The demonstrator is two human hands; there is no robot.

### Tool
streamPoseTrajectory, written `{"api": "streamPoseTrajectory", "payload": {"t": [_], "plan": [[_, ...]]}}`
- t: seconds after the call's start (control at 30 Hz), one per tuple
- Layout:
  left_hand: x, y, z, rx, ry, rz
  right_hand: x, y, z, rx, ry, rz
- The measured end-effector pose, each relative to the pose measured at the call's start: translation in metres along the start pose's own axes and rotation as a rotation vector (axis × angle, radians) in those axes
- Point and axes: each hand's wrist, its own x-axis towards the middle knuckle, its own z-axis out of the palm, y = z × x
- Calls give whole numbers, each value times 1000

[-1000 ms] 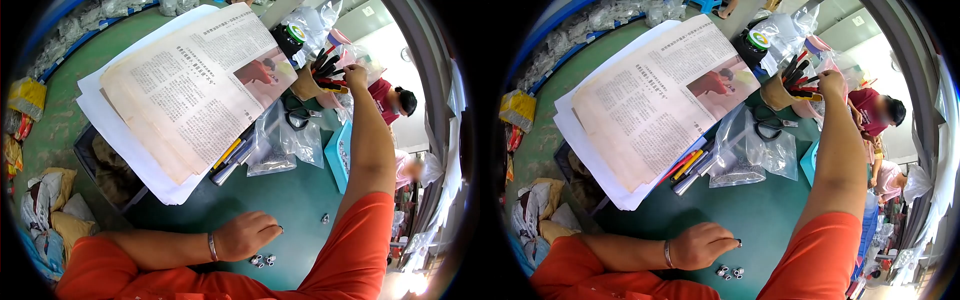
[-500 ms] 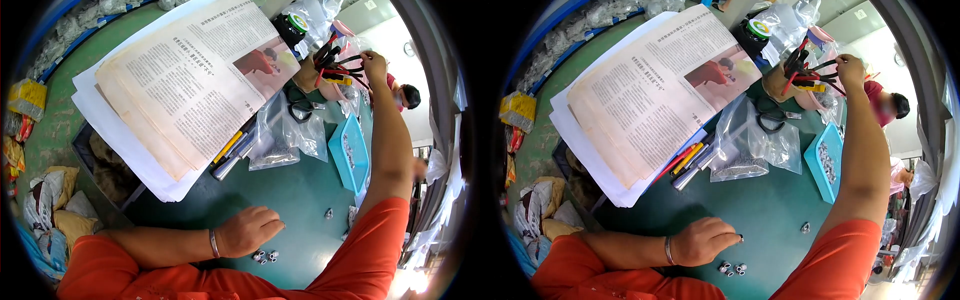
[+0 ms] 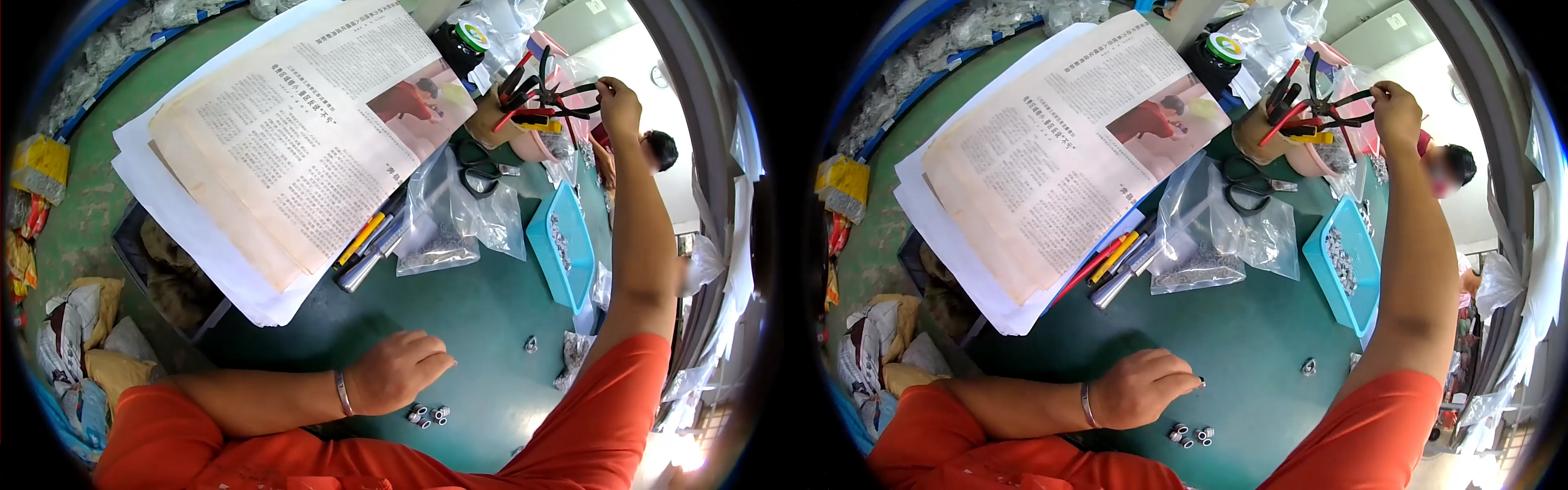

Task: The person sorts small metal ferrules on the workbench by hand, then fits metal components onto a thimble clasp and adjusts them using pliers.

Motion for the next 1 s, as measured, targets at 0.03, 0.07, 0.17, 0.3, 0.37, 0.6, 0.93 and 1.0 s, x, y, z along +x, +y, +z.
{"api": "streamPoseTrajectory", "payload": {"t": [0.03, 0.07, 0.17, 0.3, 0.37, 0.6, 0.93, 1.0], "plan": [[-1, 0, 0, 4, 12, 9, -2, -2, -3, 5, 37, -12], [-1, 0, 0, 1, 12, 13, -4, -3, -6, 11, 76, -25], [0, 0, -1, -5, 20, 12, -15, 8, -14, -42, 100, -90], [0, -1, 3, 16, 31, 23, -35, 14, -10, 65, 135, -74], [-1, -2, 3, 32, 29, 19, -40, 15, -1, 104, 145, -50], [0, -5, 4, 62, 32, 11, -38, 10, 11, 116, 9, 31], [0, -5, 4, 39, 32, -4, -60, 39, 10, 756, 269, 361], [0, -4, 3, 35, 25, -10, -71, 40, 1, 1138, 370, 461]]}}
